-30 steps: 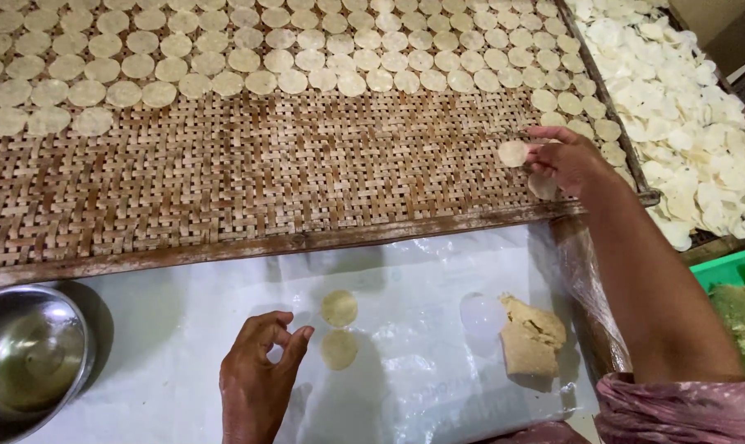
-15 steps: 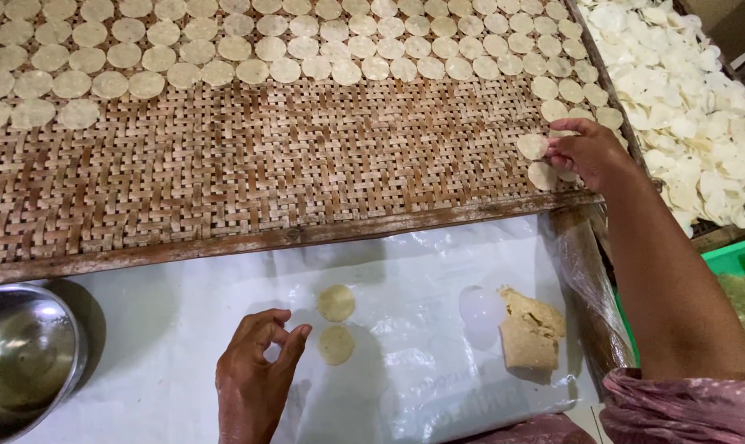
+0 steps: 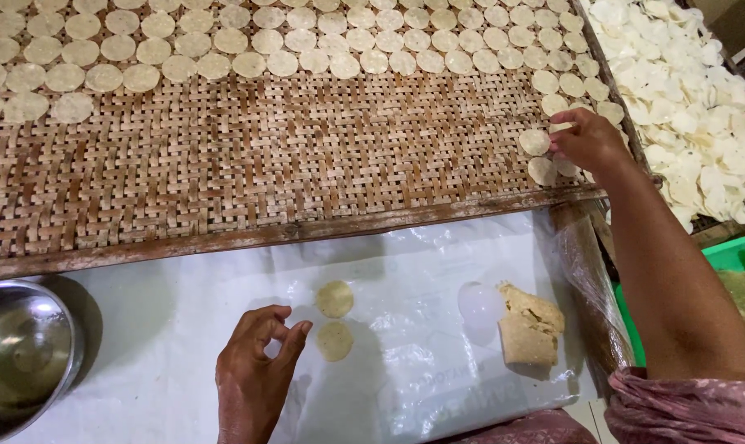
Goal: Rolling out dough and cutting it into small circular shapes, then arranging them on a woven tray.
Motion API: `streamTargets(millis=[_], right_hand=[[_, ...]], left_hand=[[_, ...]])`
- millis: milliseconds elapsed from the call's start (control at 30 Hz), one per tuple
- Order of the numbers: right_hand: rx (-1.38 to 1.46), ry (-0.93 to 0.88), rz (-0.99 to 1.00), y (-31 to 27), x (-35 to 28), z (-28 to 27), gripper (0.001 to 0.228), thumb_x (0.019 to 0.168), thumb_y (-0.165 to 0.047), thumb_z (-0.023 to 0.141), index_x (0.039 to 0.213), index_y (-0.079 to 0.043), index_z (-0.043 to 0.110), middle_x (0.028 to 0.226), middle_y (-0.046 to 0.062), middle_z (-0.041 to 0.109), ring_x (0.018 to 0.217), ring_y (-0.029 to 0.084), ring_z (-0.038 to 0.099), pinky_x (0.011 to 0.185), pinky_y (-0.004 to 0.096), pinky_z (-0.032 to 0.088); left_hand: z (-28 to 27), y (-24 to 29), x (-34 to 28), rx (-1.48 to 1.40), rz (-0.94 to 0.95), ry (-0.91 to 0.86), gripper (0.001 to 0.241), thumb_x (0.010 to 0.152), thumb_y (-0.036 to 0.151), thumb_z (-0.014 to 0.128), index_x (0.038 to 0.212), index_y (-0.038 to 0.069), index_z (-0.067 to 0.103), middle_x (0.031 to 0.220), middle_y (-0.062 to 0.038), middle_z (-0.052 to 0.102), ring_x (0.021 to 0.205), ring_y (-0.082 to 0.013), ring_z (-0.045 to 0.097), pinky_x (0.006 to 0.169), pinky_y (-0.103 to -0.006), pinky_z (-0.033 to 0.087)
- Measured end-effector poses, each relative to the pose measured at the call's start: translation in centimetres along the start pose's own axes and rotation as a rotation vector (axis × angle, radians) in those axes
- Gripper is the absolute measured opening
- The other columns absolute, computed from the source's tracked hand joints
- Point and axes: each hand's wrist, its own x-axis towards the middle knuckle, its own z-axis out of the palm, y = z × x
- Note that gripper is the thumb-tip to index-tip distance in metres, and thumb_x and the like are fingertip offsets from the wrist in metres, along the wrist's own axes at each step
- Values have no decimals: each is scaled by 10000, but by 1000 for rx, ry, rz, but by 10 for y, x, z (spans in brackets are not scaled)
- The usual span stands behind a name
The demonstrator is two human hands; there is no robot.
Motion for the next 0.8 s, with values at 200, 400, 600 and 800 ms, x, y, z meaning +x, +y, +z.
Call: streamTargets(millis=[200,400,600,800], right_hand=[[-90,28,-1,7,3,0,345,1002,-34,630,1333,-135,636,1041,113,684,954,206,655,790,355,479],[-196,29,6,-1,-4,-2,392,983,-38,615,1365,-121,616,1130,125,707,1014,240,663,823,392,494],[-546,63,-16,-28,-25,6,473,953,38,610,1369,-183,648,1161,62,744,935,261,692,762,449,540],[-1152,217,-394,2,-16,15,399,935,-207,668,1329,-269,660,1091,75,769,862,277,743,697,432,589]], left_hand=[[1,0,0,-7,20,5,382,796,234,818,590,67,543,1105,1,762,902,-143,725,604,-312,546],[1,1,0,-2,-13,-14,389,798,235,819,586,75,535,1119,12,760,924,-140,730,645,-321,565],[0,3,-1,-17,-18,-14,389,801,237,819,590,70,538,1127,21,756,886,-134,716,575,-313,531],[1,2,0,-36,32,29,376,794,212,823,592,47,552,1121,-1,760,919,-153,727,661,-314,548]])
